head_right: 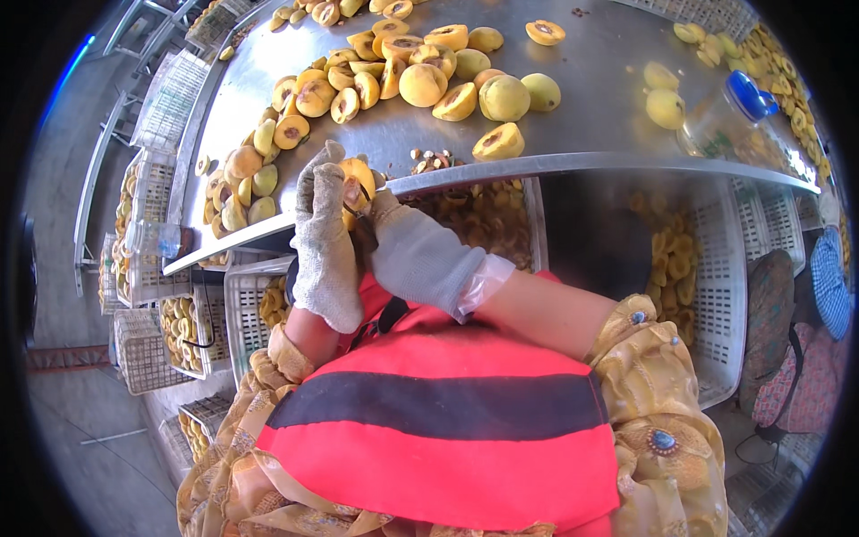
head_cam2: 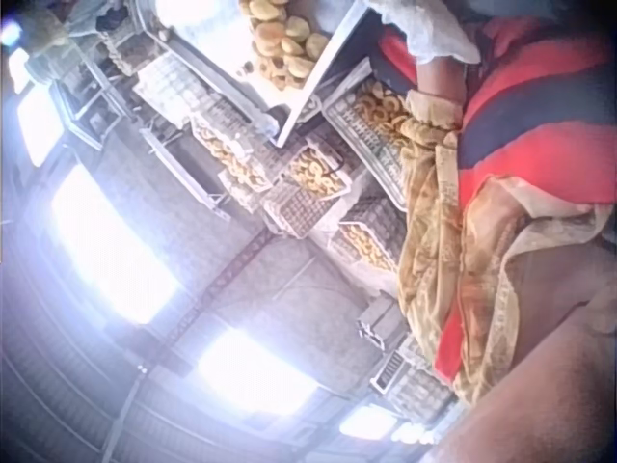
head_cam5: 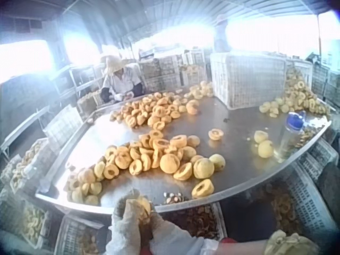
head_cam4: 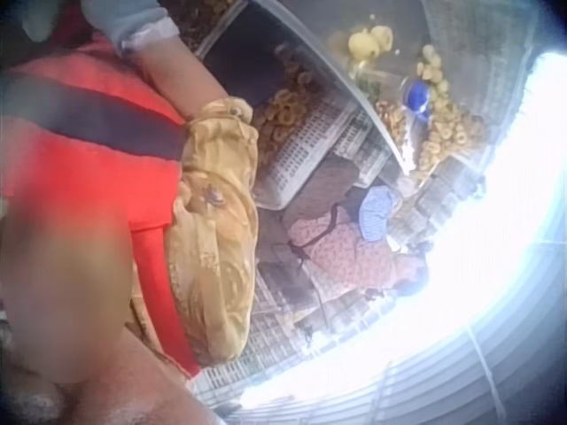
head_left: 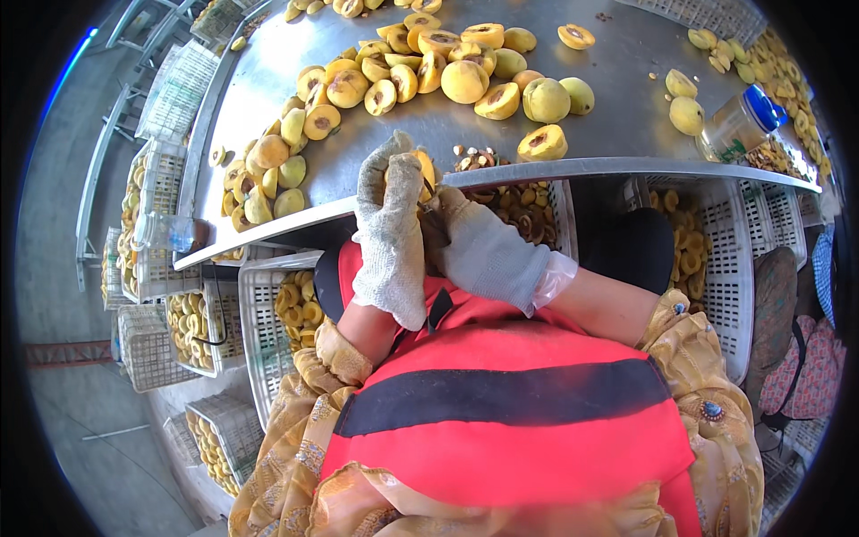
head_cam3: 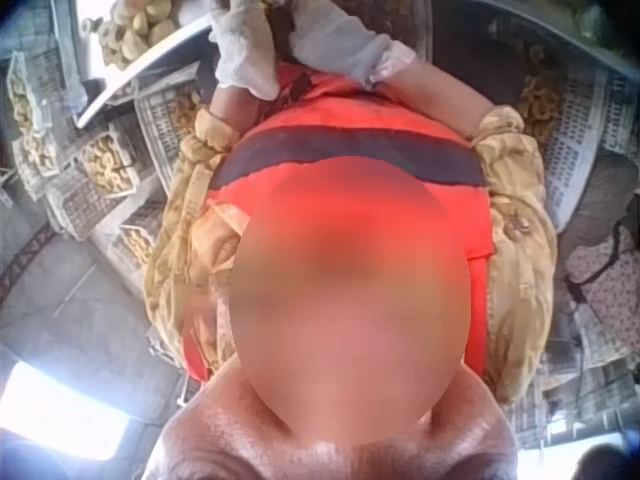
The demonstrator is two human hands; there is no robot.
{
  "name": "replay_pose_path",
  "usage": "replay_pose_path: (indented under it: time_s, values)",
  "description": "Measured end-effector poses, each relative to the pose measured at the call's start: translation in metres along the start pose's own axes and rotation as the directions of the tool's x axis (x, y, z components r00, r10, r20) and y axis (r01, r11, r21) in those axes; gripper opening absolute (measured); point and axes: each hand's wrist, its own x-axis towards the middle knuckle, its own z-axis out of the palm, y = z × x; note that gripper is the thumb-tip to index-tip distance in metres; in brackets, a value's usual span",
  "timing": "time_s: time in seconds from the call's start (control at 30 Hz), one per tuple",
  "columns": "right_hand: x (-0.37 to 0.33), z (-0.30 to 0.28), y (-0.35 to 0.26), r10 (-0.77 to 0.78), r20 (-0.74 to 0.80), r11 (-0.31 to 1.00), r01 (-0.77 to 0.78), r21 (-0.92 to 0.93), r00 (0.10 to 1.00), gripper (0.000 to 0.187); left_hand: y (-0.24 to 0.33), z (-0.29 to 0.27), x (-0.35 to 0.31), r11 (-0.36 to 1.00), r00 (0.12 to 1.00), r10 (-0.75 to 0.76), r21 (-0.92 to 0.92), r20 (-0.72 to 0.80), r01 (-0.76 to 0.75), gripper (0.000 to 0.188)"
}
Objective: The person sits at a metal table and uses a small knife to cut open yellow apricots, remove the pits, and place the halved fruit on the table. They handle the apricots one by one, separating the flesh from the stone.
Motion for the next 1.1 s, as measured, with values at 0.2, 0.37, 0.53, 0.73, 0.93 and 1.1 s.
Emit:
replay_pose_path:
  time_s: [0.2, 0.37, 0.53, 0.73, 0.93, 1.1]
  values:
    - [-0.009, -0.034, -0.036, 0.305, 0.534, 0.766, -0.536, 0.354, 0.788, 0.013, -0.011, -0.027, 0.014, 0.957, 0.962, -0.023, -0.272, 0.272, 0.1, 0.039]
    - [-0.007, -0.041, -0.009, 0.018, 0.732, 0.446, -0.661, 0.603, 0.681, 0.008, 0.008, -0.039, 0.028, 0.969, 0.74, -0.182, -0.011, 0.648, 0.248, 0.046]
    - [-0.011, -0.037, 0.002, -0.226, 0.721, 0.23, -0.684, 0.693, 0.655, 0.009, 0.009, -0.023, 0.012, 0.973, 0.83, -0.05, -0.161, 0.555, 0.166, 0.046]
    - [-0.008, -0.037, -0.019, 0.091, 0.606, 0.738, -0.462, 0.492, 0.791, 0.015, -0.006, -0.005, 0.007, 0.968, 0.987, -0.091, -0.22, 0.135, 0.119, 0.053]
    - [-0.003, -0.02, 0.001, 0.019, 0.448, 0.989, -0.084, 0.125, 0.894, 0.023, 0.01, -0.011, 0.002, 0.879, 0.967, -0.249, -0.407, 0.053, 0.249, 0.049]
    - [-0.013, -0.041, 0.049, -0.02, 0.397, 0.918, 0.173, -0.356, 0.918, 0.027, 0.073, -0.157, 0.013, 0.94, 0.995, -0.086, 0.327, -0.058, 0.101, 0.047]
